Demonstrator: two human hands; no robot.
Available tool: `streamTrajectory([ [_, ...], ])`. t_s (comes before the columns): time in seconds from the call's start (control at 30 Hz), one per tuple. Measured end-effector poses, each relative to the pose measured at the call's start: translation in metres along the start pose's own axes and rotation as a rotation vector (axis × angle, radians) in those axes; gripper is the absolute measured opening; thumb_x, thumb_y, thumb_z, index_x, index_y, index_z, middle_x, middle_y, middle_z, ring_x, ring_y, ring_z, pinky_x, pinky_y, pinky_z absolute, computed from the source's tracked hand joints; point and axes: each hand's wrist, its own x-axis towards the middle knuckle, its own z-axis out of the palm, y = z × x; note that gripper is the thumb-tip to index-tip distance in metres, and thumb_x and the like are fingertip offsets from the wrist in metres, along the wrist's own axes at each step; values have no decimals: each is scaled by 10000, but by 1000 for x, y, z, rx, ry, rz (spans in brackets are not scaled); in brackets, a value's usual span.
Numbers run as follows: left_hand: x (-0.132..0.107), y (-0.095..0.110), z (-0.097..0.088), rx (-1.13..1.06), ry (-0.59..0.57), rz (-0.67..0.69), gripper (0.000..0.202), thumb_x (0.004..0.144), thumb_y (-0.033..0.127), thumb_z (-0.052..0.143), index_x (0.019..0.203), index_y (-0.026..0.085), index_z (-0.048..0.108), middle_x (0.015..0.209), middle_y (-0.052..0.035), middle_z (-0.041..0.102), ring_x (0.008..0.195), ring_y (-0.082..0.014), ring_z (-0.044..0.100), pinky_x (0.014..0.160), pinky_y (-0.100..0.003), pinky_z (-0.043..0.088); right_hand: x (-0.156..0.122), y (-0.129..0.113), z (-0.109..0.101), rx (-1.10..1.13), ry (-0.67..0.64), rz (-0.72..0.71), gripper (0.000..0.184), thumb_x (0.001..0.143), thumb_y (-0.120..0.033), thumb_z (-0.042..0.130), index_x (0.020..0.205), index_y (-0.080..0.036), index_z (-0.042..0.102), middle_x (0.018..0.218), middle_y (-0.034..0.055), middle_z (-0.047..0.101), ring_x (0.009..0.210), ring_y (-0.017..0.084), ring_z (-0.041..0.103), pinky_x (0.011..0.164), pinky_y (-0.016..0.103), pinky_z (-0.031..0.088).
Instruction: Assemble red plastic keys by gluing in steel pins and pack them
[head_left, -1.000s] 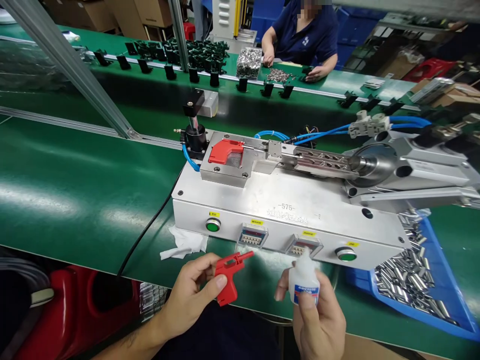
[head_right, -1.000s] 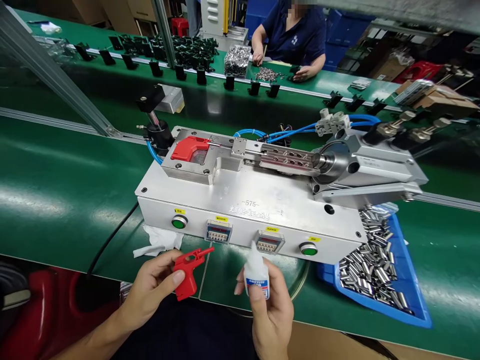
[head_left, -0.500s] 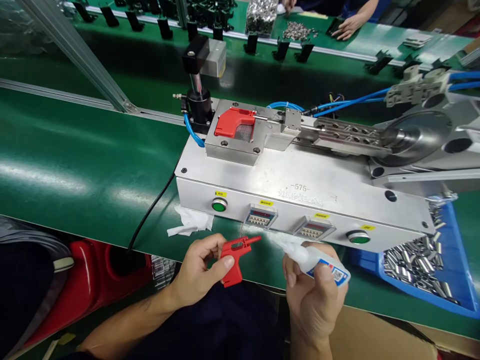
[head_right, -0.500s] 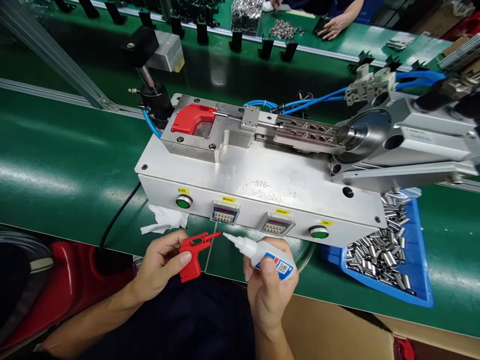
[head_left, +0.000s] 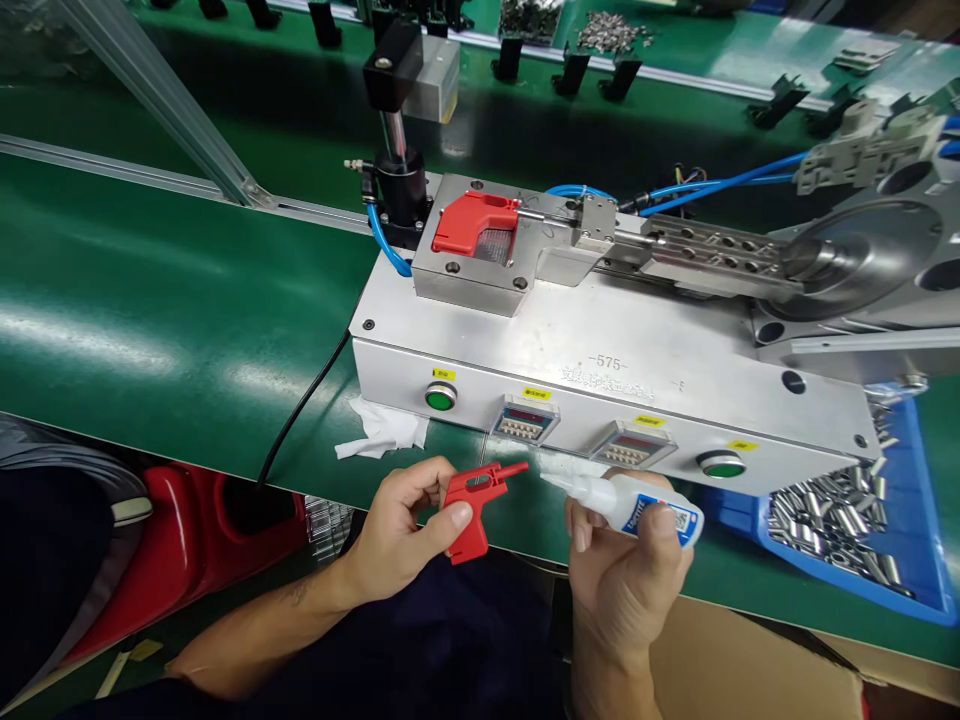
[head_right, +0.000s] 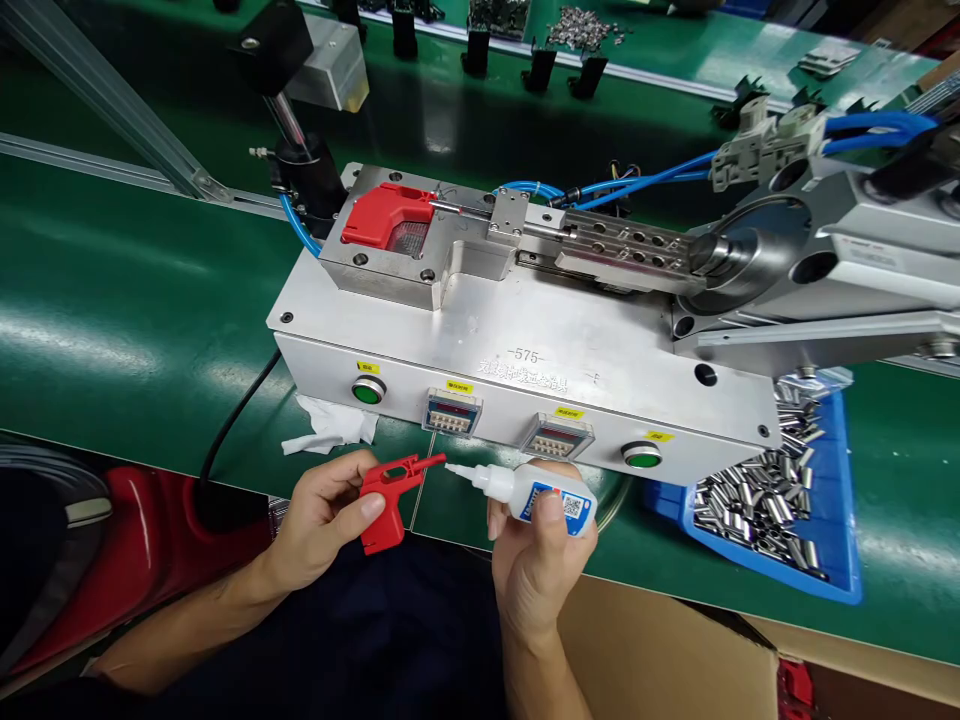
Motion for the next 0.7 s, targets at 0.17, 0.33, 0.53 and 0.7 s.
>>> streamTrajectory([
  [0.17,1,2,0,19,-1,12,395,996,448,697,737,187,553,628,43,482,558,-104,405,532,-215,341,-2,0,-1,-99,37,-67,308,936,-471,731,819,-220,598,513,-62,511,405,117,457,436,247,388],
  [0.33,-1,0,0,15,6,12,345,996,413,701,765,187,580,631,39,505,557,-107,419,537,-210,361,-2,3,-3,-171,47,-157,285,945,-452,734,832,-223,606,508,-57,518,392,127,445,409,259,352],
  [0.53,-3,-2,0,40,1,33,291,990,327,705,769,186,579,643,49,492,568,-97,419,545,-192,355,-4,7,-5,-193,42,-182,218,958,-406,724,869,-232,628,521,-50,521,415,148,460,428,286,362],
  [0.7,-2,-2,-1,63,13,36,300,981,323,708,758,185,562,650,51,472,579,-98,408,549,-198,345,-5,8,-6,-189,41,-196,188,957,-375,736,867,-236,647,538,-41,535,431,160,481,435,299,366],
])
